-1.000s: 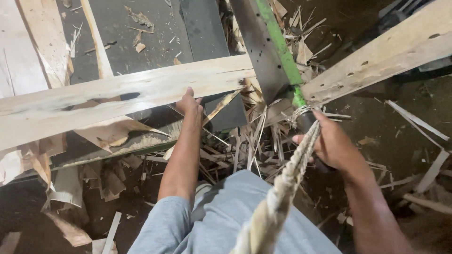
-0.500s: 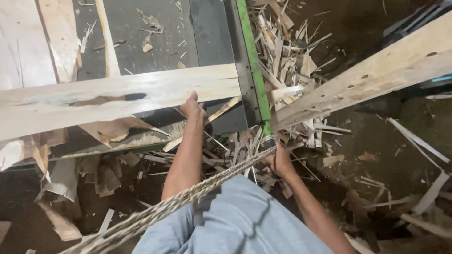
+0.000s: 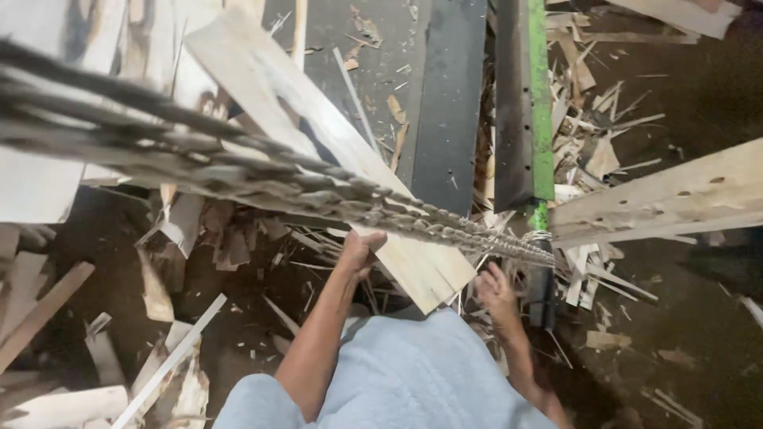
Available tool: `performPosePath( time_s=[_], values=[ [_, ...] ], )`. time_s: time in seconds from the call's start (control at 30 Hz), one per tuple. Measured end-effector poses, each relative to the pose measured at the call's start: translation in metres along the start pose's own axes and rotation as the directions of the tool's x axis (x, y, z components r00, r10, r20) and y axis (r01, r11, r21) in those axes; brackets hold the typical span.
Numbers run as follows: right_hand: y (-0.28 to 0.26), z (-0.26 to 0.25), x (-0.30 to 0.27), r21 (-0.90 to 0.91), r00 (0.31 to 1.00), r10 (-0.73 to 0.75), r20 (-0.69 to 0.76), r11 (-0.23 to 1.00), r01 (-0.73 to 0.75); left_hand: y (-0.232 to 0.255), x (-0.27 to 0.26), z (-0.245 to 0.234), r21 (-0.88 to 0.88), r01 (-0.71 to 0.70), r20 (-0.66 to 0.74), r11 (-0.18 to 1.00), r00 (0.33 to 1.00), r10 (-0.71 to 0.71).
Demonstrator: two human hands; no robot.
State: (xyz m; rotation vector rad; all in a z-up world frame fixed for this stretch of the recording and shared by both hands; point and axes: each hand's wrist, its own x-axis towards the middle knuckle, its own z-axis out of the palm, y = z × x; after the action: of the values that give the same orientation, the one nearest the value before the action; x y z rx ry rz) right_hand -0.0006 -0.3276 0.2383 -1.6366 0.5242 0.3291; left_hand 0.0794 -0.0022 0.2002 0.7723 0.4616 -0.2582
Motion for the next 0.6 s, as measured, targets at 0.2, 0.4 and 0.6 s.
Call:
performPosePath(
  time_s=[0.2,0.4,0.6],
  values=[
    [0.021,0.047,0.012,0.171,0.968,0.115,0.224,0.973,-0.155,-0.033,0.005,-0.026,0.058,0.058,-0.158,0.997,0.986,-0.048],
    [0.037,0.028,0.035,-0.223,0.918,0.106,0.383,0.975,-0.019,-0.017,0.024,-0.045,0.057,-0.039,-0.278,0.998,0.959,0.053],
    [0.029,0.035,0.025,-0.232,0.896,0.063,0.44,0.972,0.046,0.014,0.024,-0.041,-0.086,-0.118,-0.145,0.989,0.984,0.104]
  ],
)
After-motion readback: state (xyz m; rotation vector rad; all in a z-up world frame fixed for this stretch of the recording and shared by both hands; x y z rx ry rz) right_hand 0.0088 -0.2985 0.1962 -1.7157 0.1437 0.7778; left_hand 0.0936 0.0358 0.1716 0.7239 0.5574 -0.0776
